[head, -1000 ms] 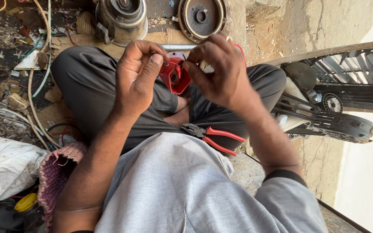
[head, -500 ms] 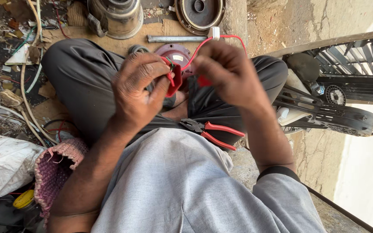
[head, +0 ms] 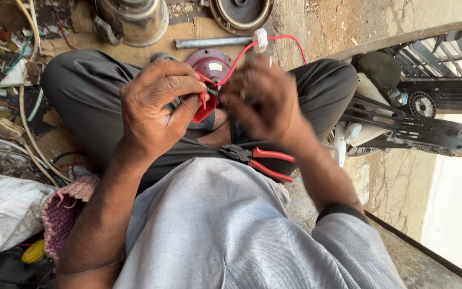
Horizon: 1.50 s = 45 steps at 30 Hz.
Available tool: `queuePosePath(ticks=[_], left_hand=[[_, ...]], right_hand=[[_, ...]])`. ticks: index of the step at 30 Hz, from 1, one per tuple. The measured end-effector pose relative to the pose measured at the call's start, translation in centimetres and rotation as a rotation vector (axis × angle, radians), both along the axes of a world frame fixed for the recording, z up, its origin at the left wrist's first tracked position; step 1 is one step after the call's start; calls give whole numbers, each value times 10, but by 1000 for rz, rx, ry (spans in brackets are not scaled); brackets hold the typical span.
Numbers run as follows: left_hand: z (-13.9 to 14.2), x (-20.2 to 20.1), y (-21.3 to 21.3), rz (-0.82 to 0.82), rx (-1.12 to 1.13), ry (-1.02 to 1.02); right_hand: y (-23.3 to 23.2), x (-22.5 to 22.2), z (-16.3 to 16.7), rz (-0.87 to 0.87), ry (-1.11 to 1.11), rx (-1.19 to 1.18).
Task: The person sits on the ground repairing a red electrical holder with a wire. They open the red housing, strip and arrange the wire ends, cut material with scissors, and wrap the joint with red insulating tape, pressing the tape around the part by hand.
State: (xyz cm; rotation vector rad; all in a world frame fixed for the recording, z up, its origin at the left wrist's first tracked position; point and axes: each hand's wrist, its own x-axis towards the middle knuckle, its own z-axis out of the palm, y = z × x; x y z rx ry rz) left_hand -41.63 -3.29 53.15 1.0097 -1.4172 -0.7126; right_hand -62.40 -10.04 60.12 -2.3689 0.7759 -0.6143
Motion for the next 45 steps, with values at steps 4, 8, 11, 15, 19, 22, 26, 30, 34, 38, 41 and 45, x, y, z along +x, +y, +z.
queuePosePath(ticks=[4,8,11,15,19,22,26,30,34,38,41,45], left_hand=[[-3,6,-4,-49,17,41],[-4,8,-7,-121,59,18],[-4,8,-9,-170,29,5],[-2,9,-11,-167,6,-50],[3,8,-8,-179,-48,-123],[8,3,-3,-57,-213,-304],[10,-7,4,162,-340,-521],[7,-12,6,174,-375,-647],[6,-13,4,166,-421,-709],[10,-14,3,114,-349,-579],[14,-17,6,209,-304,-642],[15,-24,7,271,-294,-601]], right_hand=[[37,14,-10,-145,-46,-126],[35,3,-18,-136,-45,25],[15,-7,-15,-133,-65,52],[-1,-6,-7,3,-74,8],[-1,-1,-10,-10,-59,-22],[-2,-1,-19,-67,-140,242],[-5,-3,-29,-67,-212,412],[-7,0,-30,-128,-238,658],[-10,0,-29,-137,-218,709],[-15,-3,-31,-105,-238,770],[-21,-2,-32,-119,-262,938],[-31,2,-28,-49,-139,637]])
